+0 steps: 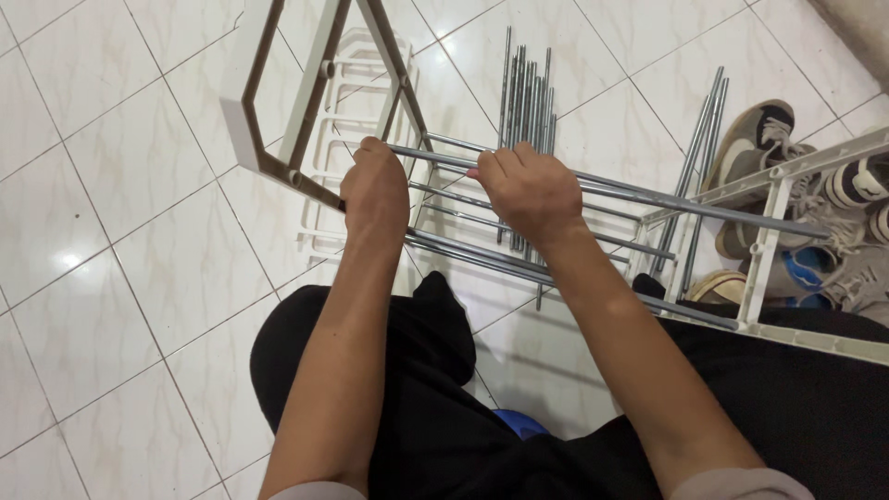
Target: The person assembles a metal shoe rack by inserting metal rods into the slots of white plastic side frames. They repeatedly pick up rods, align them with the frame holes, and push them through to form the rack structure.
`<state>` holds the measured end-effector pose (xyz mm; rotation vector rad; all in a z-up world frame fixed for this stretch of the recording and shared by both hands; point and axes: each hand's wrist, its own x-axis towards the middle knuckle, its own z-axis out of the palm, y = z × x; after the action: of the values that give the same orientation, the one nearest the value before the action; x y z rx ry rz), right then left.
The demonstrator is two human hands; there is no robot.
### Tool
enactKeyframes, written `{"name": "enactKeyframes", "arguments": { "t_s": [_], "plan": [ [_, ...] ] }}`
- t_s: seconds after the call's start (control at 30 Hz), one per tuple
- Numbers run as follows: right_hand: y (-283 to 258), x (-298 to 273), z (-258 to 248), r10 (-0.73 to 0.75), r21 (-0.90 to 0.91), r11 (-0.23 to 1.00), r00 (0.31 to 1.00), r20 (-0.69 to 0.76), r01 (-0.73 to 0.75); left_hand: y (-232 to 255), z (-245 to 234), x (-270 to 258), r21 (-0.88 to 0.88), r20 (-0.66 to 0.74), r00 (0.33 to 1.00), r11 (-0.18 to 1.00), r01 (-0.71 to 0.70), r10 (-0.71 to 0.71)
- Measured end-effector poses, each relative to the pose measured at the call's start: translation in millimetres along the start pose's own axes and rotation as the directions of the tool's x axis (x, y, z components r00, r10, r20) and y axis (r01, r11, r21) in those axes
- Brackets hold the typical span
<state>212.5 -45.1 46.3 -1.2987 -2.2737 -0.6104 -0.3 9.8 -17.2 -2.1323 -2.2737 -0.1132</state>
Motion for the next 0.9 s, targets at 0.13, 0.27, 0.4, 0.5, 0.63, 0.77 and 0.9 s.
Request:
{"name": "enactKeyframes", "arguments": {
  "t_s": [0.13,0.27,0.4,0.5,0.63,0.77,0.9],
  "plan": [
    [-4.7,1.3,4.2,0.056,0.073,0.995,0.994,0.096,-0.063,3.1,-1.6,1.2,-0.024,0.001,1.000,0.999,0.023,-0.022],
    [-5.7,10.6,0.6,0.220,0.186,0.934,0.899,0.378,-0.307,1.2,-10.3,-1.0,-0.077,0.001,1.000,0.997,0.004,-0.004],
    [0.9,25.8,-2.0,0.303,0.197,0.825,0.709,0.637,-0.529,8.0,-15.0,0.0,-0.063,0.005,1.000,0.998,0.024,-0.024],
    [9.9,34.4,0.8,0.322,0.156,0.721,0.526,0.787,-0.675,7.3,-19.5,-2.3,-0.101,0.039,0.999,0.995,0.009,-0.005],
    [23.0,36.4,20.5,0.197,0.245,0.608,0.442,0.875,-0.755,7.9,-19.3,-1.5,-0.050,0.016,1.000,0.999,0.003,-0.002],
    [24.0,32.7,22.5,0.206,0.254,0.631,0.475,0.855,-0.733,6.8,-16.7,2.2,-0.052,0.038,0.999,0.999,0.017,-0.015],
    [5.8,14.2,2.8,0.278,0.321,0.781,0.759,0.589,-0.536,13.6,-16.4,-3.0,-0.020,0.056,0.996,0.998,0.067,-0.065]
  ]
}}
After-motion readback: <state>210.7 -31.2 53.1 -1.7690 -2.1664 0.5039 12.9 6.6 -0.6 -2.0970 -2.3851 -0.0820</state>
